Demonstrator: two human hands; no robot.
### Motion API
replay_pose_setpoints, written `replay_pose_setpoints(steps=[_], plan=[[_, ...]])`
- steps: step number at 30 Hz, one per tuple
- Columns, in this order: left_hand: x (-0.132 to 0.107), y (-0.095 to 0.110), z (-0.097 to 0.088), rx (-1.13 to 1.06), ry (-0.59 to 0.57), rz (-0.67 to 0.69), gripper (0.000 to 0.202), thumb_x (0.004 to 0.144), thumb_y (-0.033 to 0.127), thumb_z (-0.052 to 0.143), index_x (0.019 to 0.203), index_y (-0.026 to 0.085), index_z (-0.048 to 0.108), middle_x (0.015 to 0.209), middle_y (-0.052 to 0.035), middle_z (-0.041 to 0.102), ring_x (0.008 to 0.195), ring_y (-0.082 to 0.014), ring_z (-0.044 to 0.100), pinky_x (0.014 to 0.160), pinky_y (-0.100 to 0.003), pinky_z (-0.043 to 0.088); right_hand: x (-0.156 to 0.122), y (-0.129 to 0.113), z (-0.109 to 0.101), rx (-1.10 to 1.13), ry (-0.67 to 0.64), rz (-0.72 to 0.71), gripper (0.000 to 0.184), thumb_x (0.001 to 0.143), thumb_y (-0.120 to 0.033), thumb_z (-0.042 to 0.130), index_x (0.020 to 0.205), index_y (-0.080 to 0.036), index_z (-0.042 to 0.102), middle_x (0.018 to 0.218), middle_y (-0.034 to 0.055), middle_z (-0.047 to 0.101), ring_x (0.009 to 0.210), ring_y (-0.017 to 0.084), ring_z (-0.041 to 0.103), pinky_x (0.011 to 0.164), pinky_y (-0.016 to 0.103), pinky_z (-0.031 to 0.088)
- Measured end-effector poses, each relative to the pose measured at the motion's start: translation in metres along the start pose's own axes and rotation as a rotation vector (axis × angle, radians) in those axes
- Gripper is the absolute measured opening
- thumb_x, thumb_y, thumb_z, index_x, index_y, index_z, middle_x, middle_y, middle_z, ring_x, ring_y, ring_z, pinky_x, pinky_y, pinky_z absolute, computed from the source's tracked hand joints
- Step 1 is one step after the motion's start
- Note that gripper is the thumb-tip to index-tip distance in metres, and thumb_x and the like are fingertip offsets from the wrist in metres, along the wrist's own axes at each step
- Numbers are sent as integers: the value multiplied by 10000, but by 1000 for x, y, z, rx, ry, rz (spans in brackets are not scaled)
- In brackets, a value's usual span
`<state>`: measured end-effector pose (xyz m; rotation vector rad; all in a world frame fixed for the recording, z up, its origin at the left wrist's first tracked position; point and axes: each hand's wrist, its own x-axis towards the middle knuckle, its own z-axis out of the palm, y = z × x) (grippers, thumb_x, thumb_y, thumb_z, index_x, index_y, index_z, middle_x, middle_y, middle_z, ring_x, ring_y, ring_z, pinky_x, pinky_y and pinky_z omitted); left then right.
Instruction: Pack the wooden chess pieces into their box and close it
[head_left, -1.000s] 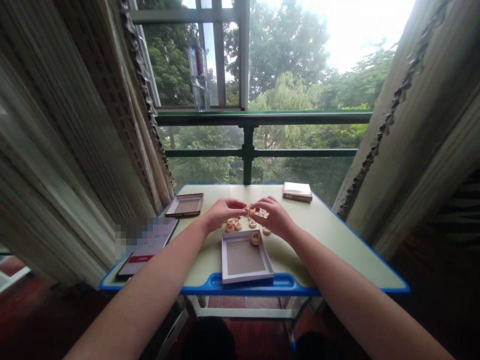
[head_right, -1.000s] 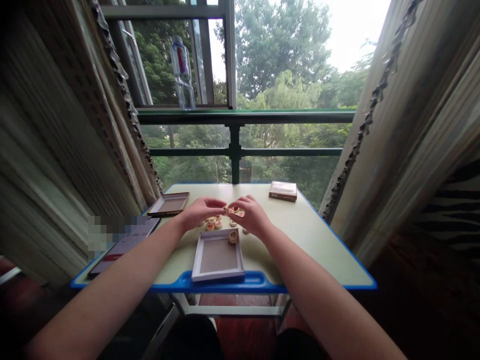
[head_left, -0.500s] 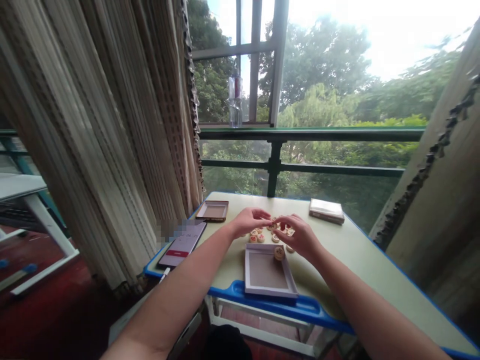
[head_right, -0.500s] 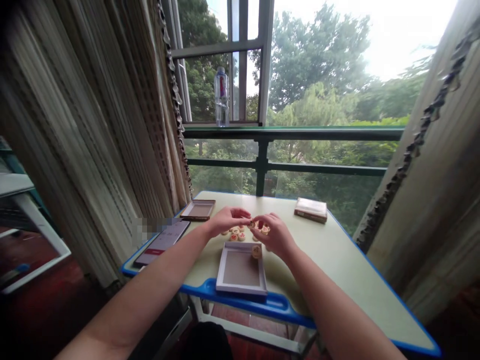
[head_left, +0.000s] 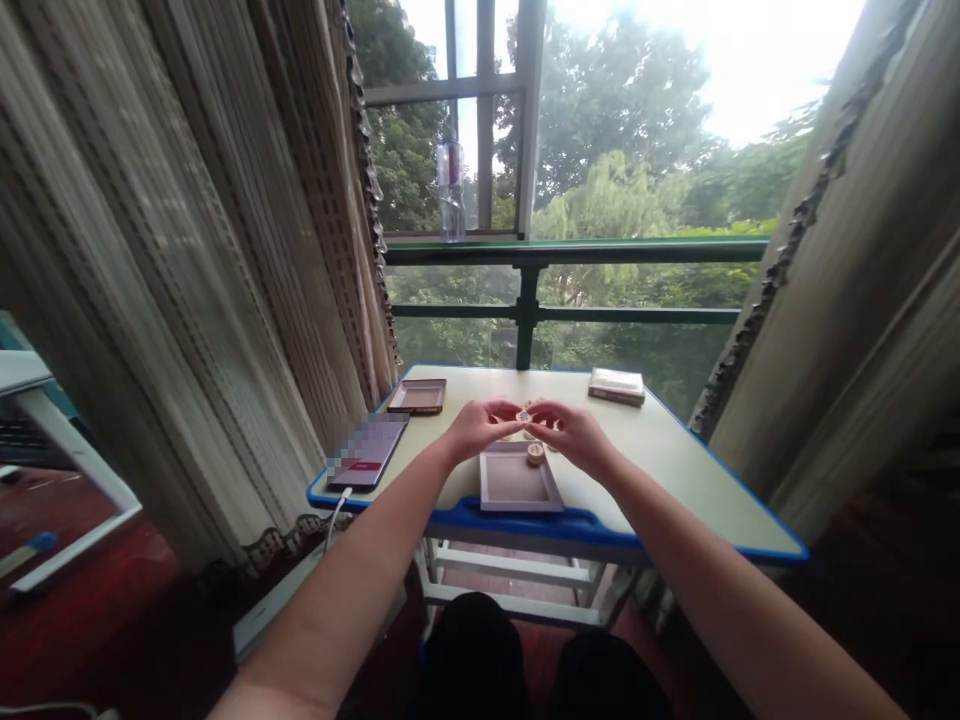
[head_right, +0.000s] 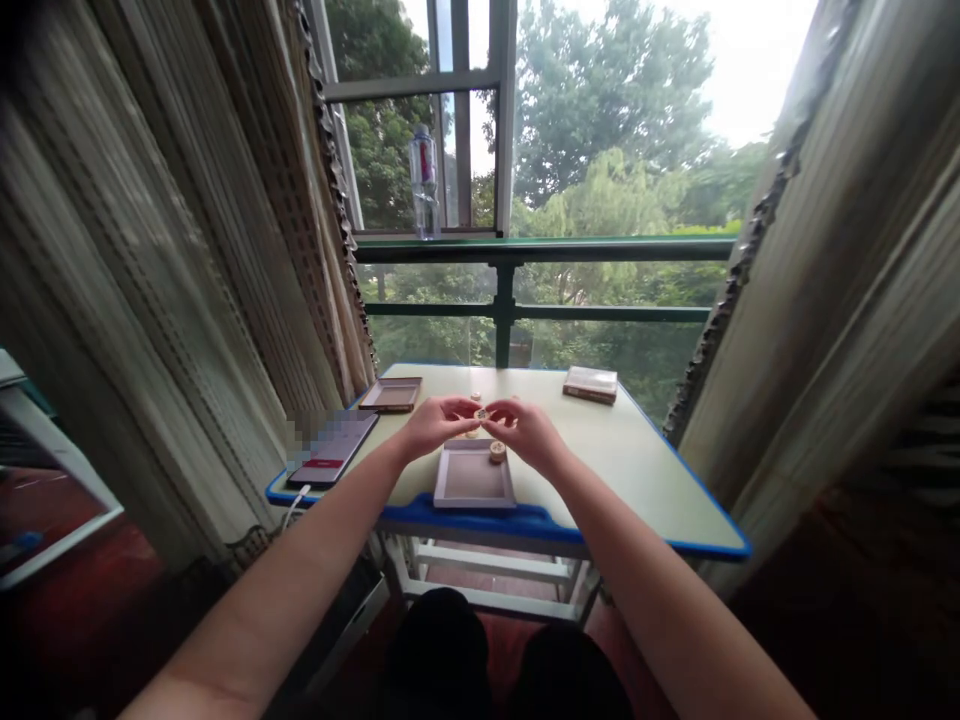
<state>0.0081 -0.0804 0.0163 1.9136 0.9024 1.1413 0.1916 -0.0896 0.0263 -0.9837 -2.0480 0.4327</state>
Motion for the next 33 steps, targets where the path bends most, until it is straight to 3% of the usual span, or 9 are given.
replay_pose_setpoints(steps=[6, 12, 19, 33], plan=[[-15, 0, -2, 218, -39, -52, 380, 643, 412, 659, 900, 133, 670, 867, -80, 670, 743, -158, 582, 656, -254, 453, -34, 21, -4, 19, 93, 100, 231, 749, -287, 529, 932, -173, 610, 854, 46, 629, 698, 135, 544, 626, 264, 440], [-18, -6, 4, 374, -193, -136, 366, 591, 425, 671, 836, 155, 706, 847, -53, 684, 776, -181, 576, 685, -250, 420, -52, 31, -8, 89, -178, 252, 317, 645, -244, 614, 938, -155, 530, 845, 23, 567, 623, 103, 478, 604, 252, 420], [-11, -4, 15, 661, -211, -236, 346, 584, 461, 658, 833, 232, 727, 797, -41, 688, 801, -217, 576, 762, -301, 373, -49, 24, -10, 11, -259, 188, 180, 659, -267, 612, 794, -151, 584, 784, 17, 566, 675, 125, 482, 623, 254, 395], [-12, 0, 25, 627, -192, -193, 318, 549, 441, 688, 786, 232, 728, 820, -52, 679, 878, -257, 542, 869, -385, 289, -53, 36, -8, -15, -261, 142, 214, 680, -315, 620, 829, -163, 642, 799, 28, 619, 696, 136, 526, 616, 248, 410]])
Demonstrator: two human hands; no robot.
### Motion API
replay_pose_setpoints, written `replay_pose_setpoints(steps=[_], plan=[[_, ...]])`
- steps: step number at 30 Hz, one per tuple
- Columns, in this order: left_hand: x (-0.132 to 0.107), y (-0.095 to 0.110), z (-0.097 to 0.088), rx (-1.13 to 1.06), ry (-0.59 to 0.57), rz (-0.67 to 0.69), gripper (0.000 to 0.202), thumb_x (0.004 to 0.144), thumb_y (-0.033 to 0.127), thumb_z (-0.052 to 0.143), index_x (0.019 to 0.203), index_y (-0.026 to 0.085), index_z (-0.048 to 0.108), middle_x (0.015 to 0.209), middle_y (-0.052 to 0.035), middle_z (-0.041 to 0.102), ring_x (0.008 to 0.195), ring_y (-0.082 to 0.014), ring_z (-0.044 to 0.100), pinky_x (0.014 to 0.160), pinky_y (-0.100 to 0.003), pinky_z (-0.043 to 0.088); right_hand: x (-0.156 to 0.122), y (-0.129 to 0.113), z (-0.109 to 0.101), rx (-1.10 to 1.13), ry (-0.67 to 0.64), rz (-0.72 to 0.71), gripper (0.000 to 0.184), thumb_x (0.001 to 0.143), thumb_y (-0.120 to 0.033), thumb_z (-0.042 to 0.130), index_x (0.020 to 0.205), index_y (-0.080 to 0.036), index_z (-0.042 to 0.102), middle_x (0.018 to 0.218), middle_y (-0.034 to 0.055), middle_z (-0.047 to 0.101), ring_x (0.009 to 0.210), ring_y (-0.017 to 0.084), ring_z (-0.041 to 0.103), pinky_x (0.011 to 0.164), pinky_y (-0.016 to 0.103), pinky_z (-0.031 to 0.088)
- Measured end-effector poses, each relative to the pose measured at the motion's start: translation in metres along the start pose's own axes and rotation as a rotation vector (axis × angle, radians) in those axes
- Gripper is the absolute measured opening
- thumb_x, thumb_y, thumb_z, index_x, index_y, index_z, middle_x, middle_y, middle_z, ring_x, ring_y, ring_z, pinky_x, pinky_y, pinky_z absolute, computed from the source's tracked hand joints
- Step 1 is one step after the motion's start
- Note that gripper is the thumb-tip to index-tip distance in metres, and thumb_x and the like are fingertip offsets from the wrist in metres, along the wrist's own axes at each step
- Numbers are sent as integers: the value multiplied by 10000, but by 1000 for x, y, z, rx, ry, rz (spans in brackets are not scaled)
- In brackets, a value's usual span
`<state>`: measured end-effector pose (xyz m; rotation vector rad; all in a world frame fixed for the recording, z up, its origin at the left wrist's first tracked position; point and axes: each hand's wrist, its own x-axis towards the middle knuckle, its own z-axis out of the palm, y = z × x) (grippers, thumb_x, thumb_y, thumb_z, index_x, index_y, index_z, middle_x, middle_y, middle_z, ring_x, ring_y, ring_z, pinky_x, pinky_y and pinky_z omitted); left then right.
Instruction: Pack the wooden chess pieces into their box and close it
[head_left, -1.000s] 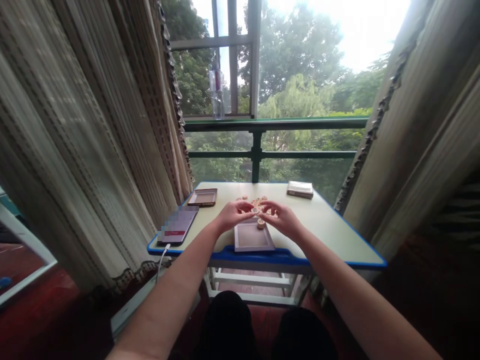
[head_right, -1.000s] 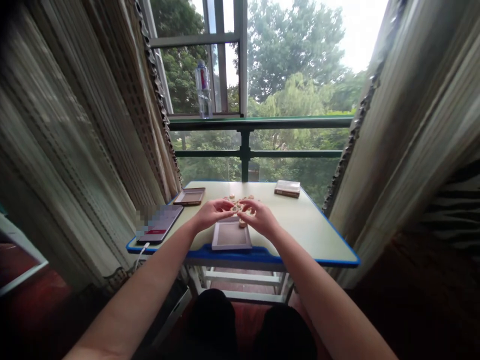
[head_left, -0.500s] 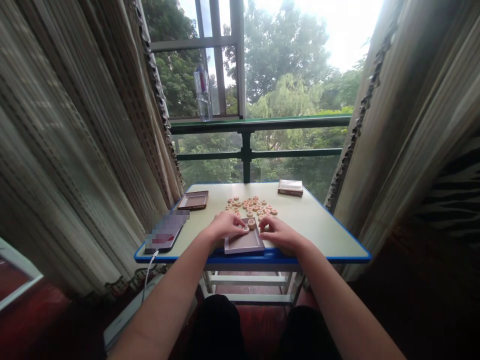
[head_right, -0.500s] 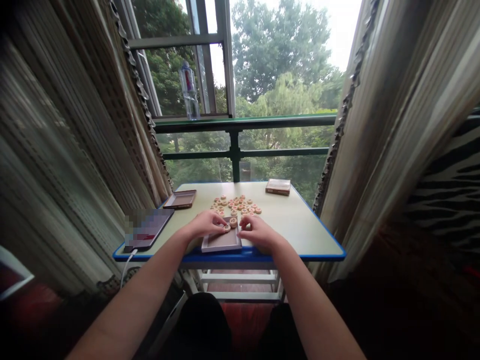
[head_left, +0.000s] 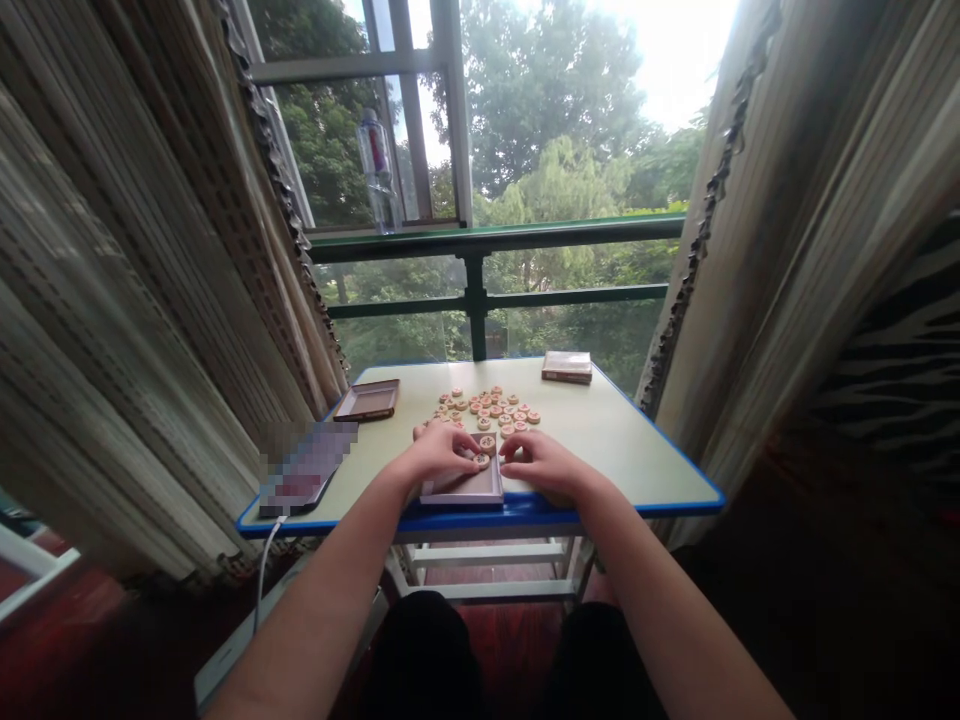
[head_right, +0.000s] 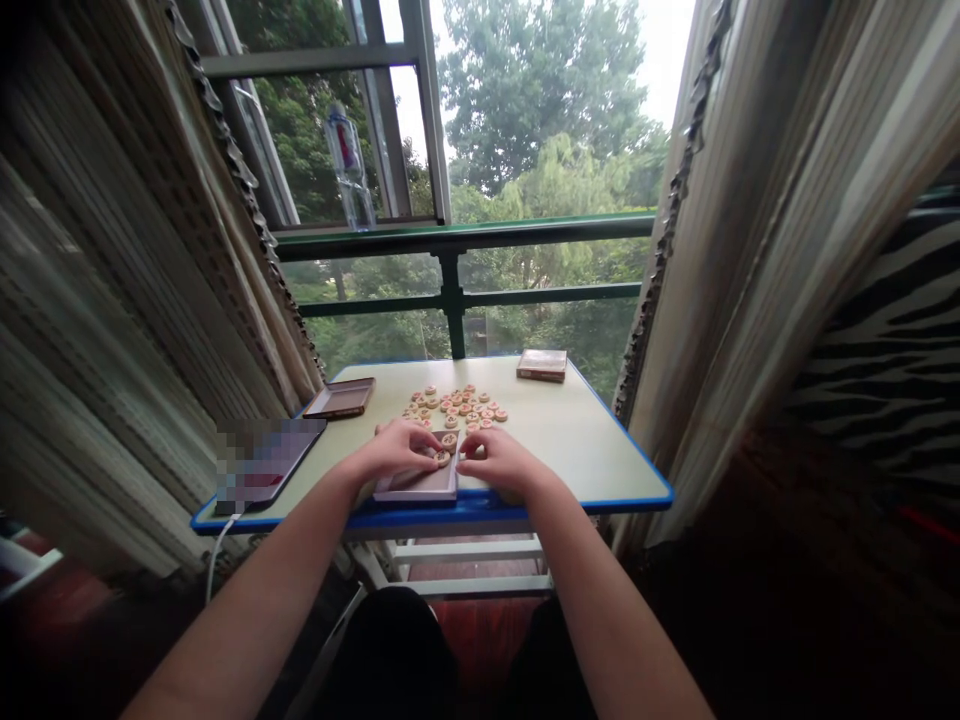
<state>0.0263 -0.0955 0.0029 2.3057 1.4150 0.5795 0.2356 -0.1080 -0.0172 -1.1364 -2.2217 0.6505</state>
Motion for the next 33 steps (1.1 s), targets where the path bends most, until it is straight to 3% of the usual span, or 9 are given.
replay_pose_setpoints(steps=[8, 15, 24, 33], plan=[[2, -2, 2, -12, -18, 43, 340, 554, 447, 690, 811, 226, 727, 822, -40, 675, 858, -237, 549, 858, -365, 304, 0, 0, 1, -13, 7, -7, 215, 675, -310, 623, 832, -164, 634, 797, 24, 617, 701, 136, 524, 618, 247, 404], [2, -7, 4, -43, -47, 15, 347, 560, 421, 687, 818, 193, 729, 768, -41, 689, 749, -194, 569, 716, -282, 377, 0, -3, 0, -19, 16, -4, 190, 676, -298, 621, 811, -165, 637, 778, 23, 617, 697, 138, 526, 617, 249, 408], [0, -9, 7, -71, -12, 55, 364, 562, 433, 688, 837, 198, 728, 768, -50, 694, 785, -200, 571, 768, -292, 369, -1, -2, 0, -22, 12, 0, 184, 693, -292, 606, 832, -172, 631, 801, 24, 615, 713, 140, 530, 615, 246, 406], [-1, -12, 7, -111, -8, 33, 328, 587, 449, 667, 761, 179, 734, 763, -57, 688, 753, -196, 570, 686, -278, 396, -1, -5, -1, -7, -14, 34, 200, 704, -305, 593, 848, -170, 625, 828, 33, 611, 706, 141, 536, 619, 252, 415]])
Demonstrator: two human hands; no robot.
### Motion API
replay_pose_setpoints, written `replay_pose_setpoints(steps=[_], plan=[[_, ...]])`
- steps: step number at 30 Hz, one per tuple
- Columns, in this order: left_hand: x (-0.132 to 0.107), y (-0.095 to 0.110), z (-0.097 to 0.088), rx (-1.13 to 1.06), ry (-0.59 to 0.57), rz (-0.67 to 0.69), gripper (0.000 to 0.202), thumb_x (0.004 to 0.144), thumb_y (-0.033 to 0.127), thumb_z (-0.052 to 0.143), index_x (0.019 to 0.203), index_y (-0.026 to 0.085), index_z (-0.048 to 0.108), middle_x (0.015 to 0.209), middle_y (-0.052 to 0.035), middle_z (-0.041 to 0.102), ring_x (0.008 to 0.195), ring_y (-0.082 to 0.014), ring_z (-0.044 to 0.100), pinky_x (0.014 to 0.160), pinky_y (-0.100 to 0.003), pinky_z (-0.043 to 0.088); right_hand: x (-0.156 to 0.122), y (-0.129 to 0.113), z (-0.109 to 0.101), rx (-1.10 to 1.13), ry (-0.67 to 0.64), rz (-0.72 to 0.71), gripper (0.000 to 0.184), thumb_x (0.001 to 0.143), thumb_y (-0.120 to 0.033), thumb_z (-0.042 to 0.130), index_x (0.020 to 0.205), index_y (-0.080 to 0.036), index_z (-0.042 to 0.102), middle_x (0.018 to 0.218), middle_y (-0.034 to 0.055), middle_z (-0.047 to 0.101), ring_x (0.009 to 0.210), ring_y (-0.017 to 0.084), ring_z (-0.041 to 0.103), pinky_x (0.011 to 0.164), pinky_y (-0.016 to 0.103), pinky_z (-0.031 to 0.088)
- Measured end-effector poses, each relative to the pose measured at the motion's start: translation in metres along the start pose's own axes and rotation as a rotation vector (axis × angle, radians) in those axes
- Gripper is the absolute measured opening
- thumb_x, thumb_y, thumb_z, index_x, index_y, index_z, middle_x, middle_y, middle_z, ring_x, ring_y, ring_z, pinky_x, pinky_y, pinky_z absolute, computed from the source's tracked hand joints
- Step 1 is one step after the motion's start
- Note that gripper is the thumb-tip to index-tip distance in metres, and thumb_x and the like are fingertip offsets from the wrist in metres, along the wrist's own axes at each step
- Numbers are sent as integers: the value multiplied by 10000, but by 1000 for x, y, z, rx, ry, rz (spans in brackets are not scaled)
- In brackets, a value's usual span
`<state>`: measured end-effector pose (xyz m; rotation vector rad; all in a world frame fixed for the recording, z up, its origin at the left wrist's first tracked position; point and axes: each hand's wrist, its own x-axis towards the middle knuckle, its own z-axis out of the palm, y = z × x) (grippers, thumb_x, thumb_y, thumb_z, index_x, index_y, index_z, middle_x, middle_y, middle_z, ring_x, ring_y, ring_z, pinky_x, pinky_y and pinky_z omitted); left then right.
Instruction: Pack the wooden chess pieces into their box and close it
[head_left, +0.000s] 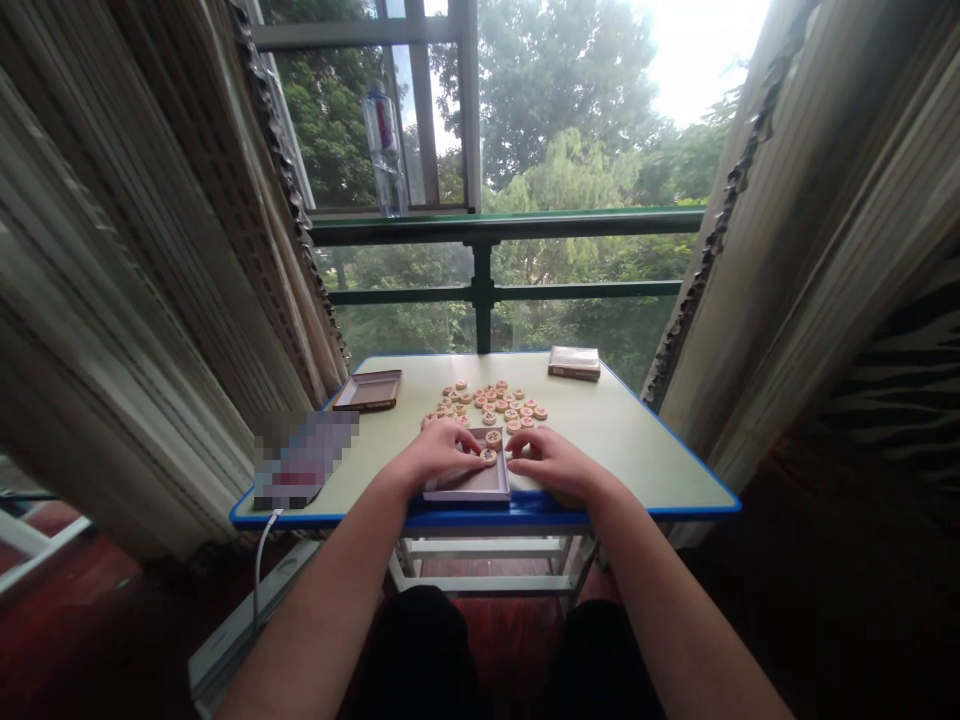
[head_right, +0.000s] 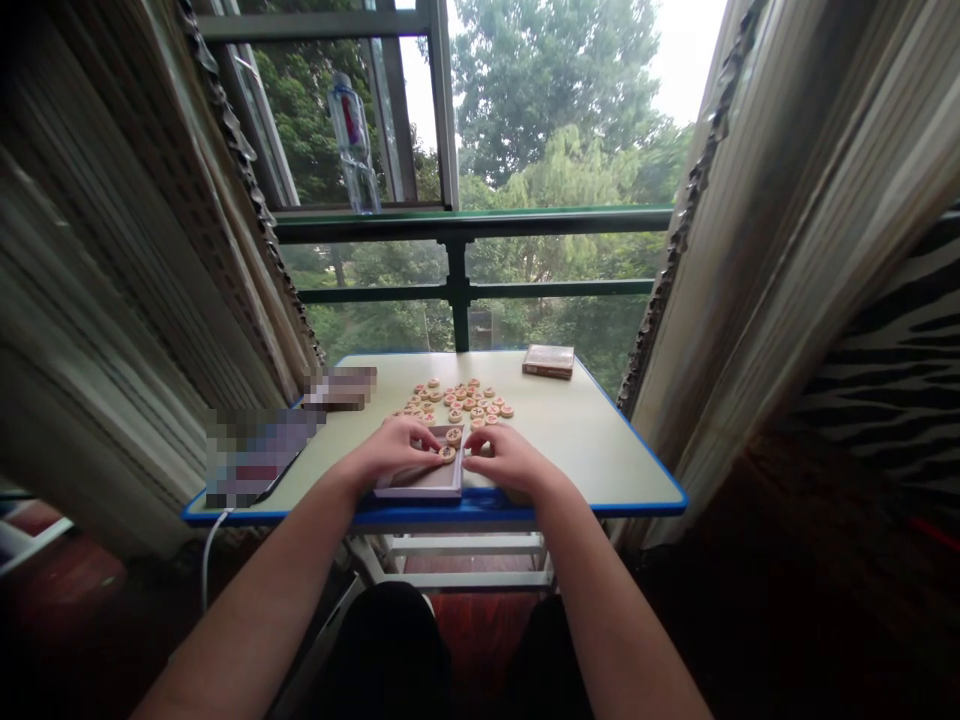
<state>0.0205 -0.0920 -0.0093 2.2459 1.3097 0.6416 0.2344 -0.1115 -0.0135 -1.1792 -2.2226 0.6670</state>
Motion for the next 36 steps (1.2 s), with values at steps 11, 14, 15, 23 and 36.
replay_pose_setpoints(steps=[11, 14, 15, 23, 36], plan=[[-1, 4, -1, 65, -1, 34, 326, 609, 458, 656, 785, 194, 729, 751, -34, 684, 786, -178, 563, 726, -265, 372, 0, -2, 1, 7, 9, 2, 200, 699, -300, 590, 836, -159, 627, 803, 31, 603, 712, 140, 530, 627, 245, 408], [-1, 5, -1, 62, -1, 41, 321, 616, 457, 652, 783, 195, 730, 754, -33, 683, 778, -175, 564, 733, -265, 372, 0, -2, 0, 1, 5, 3, 202, 700, -301, 588, 841, -162, 626, 807, 30, 603, 710, 139, 528, 623, 244, 405], [-1, 5, -1, 62, 1, 45, 318, 618, 457, 651, 783, 196, 730, 757, -32, 683, 777, -174, 564, 738, -266, 370, 0, -3, 0, 2, -1, 2, 201, 701, -300, 586, 841, -161, 626, 808, 30, 603, 708, 139, 528, 623, 244, 405], [1, 4, 1, 66, 15, 56, 318, 615, 461, 653, 775, 198, 732, 774, -42, 678, 779, -178, 566, 734, -265, 373, 1, -3, 0, -5, -3, 10, 204, 709, -310, 580, 838, -160, 626, 799, 32, 600, 730, 145, 524, 636, 247, 402], [1, 1, 0, -16, 26, 54, 379, 575, 475, 677, 806, 179, 729, 770, -47, 668, 745, -169, 556, 644, -244, 389, 3, -4, 0, 20, 5, 20, 224, 700, -321, 580, 838, -154, 634, 794, 31, 609, 635, 118, 498, 601, 242, 399]])
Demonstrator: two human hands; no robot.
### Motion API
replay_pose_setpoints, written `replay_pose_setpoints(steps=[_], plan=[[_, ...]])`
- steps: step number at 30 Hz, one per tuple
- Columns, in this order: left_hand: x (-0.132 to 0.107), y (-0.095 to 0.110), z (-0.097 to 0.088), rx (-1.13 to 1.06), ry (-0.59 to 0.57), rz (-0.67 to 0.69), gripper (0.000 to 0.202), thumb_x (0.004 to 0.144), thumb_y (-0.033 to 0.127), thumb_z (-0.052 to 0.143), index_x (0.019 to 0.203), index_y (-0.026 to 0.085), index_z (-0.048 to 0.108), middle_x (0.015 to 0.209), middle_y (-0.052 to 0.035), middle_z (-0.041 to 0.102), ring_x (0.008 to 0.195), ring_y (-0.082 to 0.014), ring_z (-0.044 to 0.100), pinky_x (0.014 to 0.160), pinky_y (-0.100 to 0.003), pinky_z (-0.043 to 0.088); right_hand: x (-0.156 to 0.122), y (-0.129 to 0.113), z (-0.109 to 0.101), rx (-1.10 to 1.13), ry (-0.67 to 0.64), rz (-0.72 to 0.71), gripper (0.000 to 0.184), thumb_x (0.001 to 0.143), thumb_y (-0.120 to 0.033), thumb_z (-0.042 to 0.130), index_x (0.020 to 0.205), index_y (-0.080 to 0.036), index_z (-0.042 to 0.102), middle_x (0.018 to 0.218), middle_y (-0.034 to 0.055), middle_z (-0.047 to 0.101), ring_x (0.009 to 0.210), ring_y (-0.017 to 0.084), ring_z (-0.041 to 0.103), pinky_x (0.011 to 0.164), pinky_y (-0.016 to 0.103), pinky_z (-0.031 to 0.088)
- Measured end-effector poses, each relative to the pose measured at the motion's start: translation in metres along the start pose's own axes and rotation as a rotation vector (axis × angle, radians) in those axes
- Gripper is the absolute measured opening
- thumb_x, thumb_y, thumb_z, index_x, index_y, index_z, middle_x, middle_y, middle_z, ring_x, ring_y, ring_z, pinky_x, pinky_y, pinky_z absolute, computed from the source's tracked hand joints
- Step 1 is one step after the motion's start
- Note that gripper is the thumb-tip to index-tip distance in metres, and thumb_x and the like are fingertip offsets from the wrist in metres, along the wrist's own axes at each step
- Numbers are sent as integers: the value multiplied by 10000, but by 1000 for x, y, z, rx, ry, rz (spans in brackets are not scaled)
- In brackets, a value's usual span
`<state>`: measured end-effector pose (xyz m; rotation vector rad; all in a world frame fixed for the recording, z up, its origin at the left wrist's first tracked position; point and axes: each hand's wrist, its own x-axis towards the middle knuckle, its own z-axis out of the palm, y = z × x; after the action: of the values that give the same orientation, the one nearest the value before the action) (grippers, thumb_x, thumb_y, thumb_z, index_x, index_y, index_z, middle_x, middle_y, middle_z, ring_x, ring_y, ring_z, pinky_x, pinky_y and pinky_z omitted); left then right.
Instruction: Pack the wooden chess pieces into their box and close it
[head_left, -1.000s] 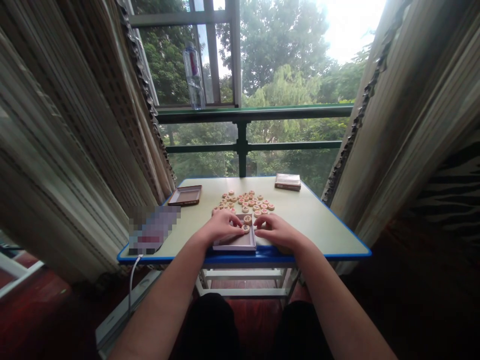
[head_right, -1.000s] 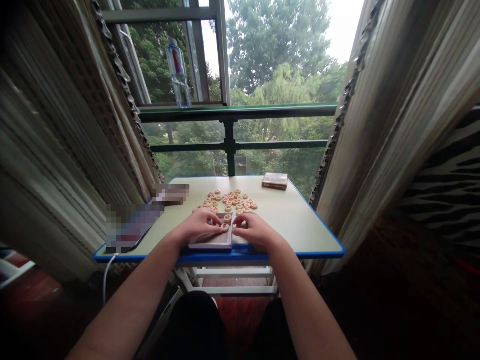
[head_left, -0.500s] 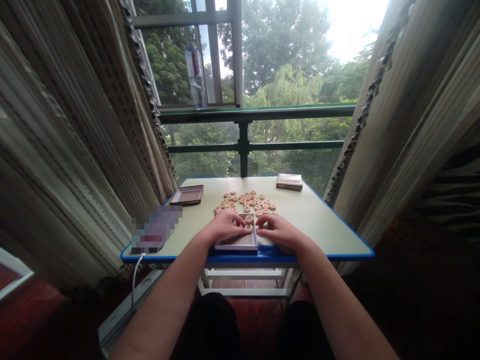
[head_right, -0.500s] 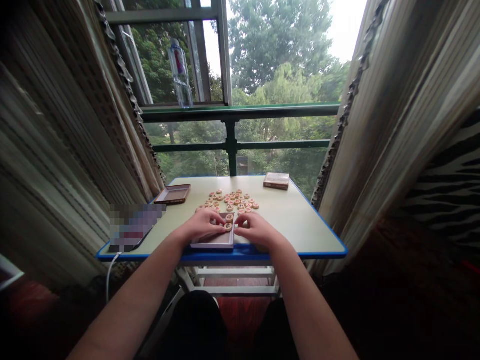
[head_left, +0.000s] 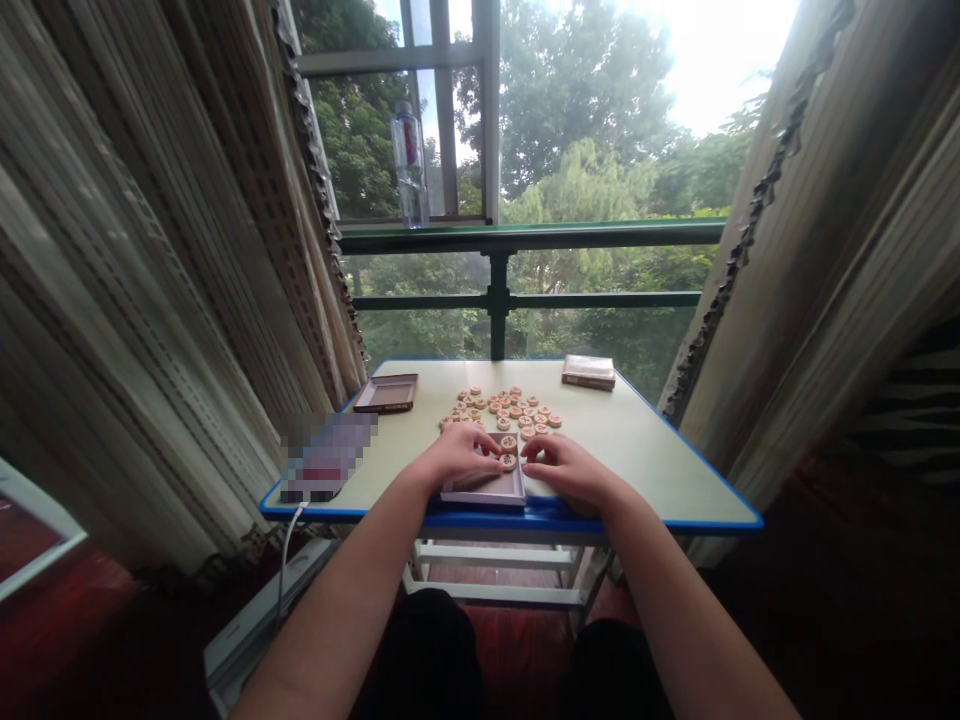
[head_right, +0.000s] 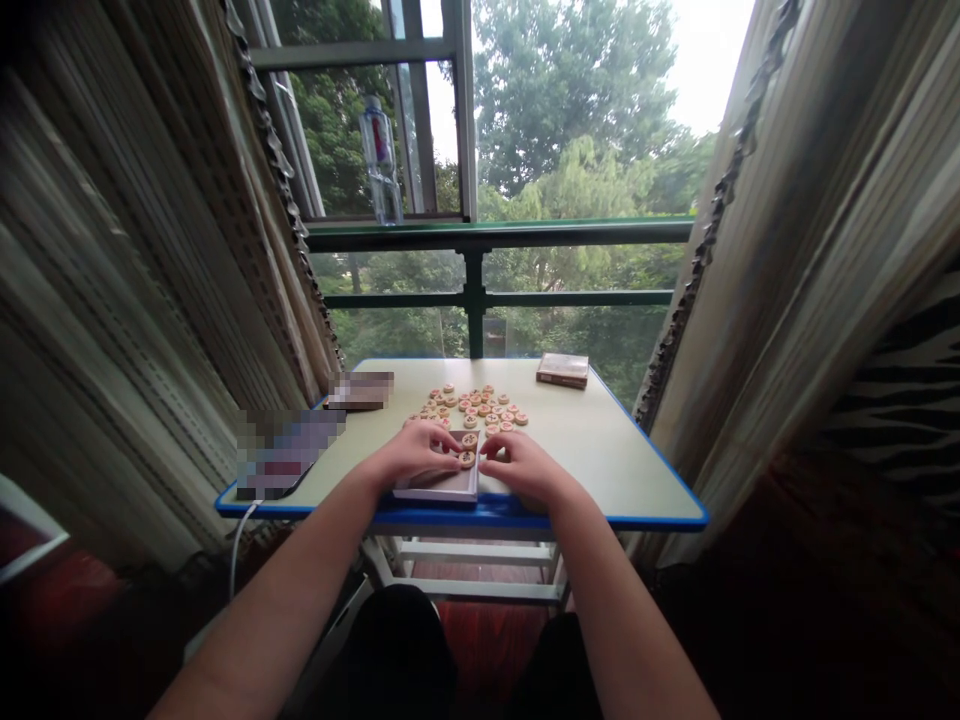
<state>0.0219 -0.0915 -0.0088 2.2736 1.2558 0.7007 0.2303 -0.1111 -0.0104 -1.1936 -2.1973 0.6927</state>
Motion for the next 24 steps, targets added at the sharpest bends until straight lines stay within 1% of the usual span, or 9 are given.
replay_pose_setpoints(steps=[5, 8, 12, 14, 16, 20, 24], plan=[[1, -1, -3, -71, 49, 30, 365, 591, 499, 659, 735, 170, 728, 665, -33, 651, 658, -147, 546, 598, -242, 379, 1, -2, 0, 16, 2, 16, 217, 699, -316, 566, 813, -145, 635, 765, 32, 606, 610, 119, 491, 574, 242, 391], [1, -2, -5, -139, 100, 16, 392, 595, 515, 649, 721, 150, 721, 642, -40, 642, 607, -135, 536, 567, -237, 384, 1, -2, 0, 0, 16, 32, 220, 704, -324, 555, 814, -149, 633, 760, 33, 601, 626, 127, 492, 581, 248, 393], [3, -5, -4, -191, 235, -32, 398, 586, 521, 650, 665, 134, 704, 617, -42, 631, 576, -127, 523, 539, -231, 384, 2, 1, 1, -8, 39, 43, 213, 701, -309, 546, 819, -150, 625, 755, 30, 603, 617, 123, 485, 586, 250, 396], [5, -8, -3, -191, 318, -64, 382, 592, 510, 648, 643, 135, 695, 613, -40, 628, 582, -127, 526, 550, -230, 392, 3, 2, 1, -15, 72, 45, 205, 703, -308, 542, 809, -153, 623, 732, 25, 603, 614, 124, 488, 591, 253, 399], [7, -10, -4, -190, 366, -99, 369, 595, 498, 648, 647, 135, 693, 607, -37, 627, 584, -128, 531, 560, -232, 400, 3, 2, 2, -26, 124, 44, 195, 707, -312, 539, 792, -157, 622, 729, 25, 610, 624, 128, 500, 606, 259, 408], [14, -10, -13, -187, 339, -124, 338, 614, 450, 645, 735, 140, 703, 650, -38, 651, 607, -133, 553, 581, -235, 420, 9, 1, 2, -23, 214, 25, 198, 732, -318, 524, 794, -160, 624, 781, 39, 635, 660, 137, 535, 644, 272, 433], [26, -10, -25, -176, 294, -104, 310, 639, 397, 638, 817, 152, 701, 725, -48, 676, 652, -143, 574, 619, -247, 441, 25, -6, -5, -47, 225, 22, 198, 747, -309, 519, 811, -158, 630, 789, 50, 648, 665, 140, 558, 636, 267, 445]])
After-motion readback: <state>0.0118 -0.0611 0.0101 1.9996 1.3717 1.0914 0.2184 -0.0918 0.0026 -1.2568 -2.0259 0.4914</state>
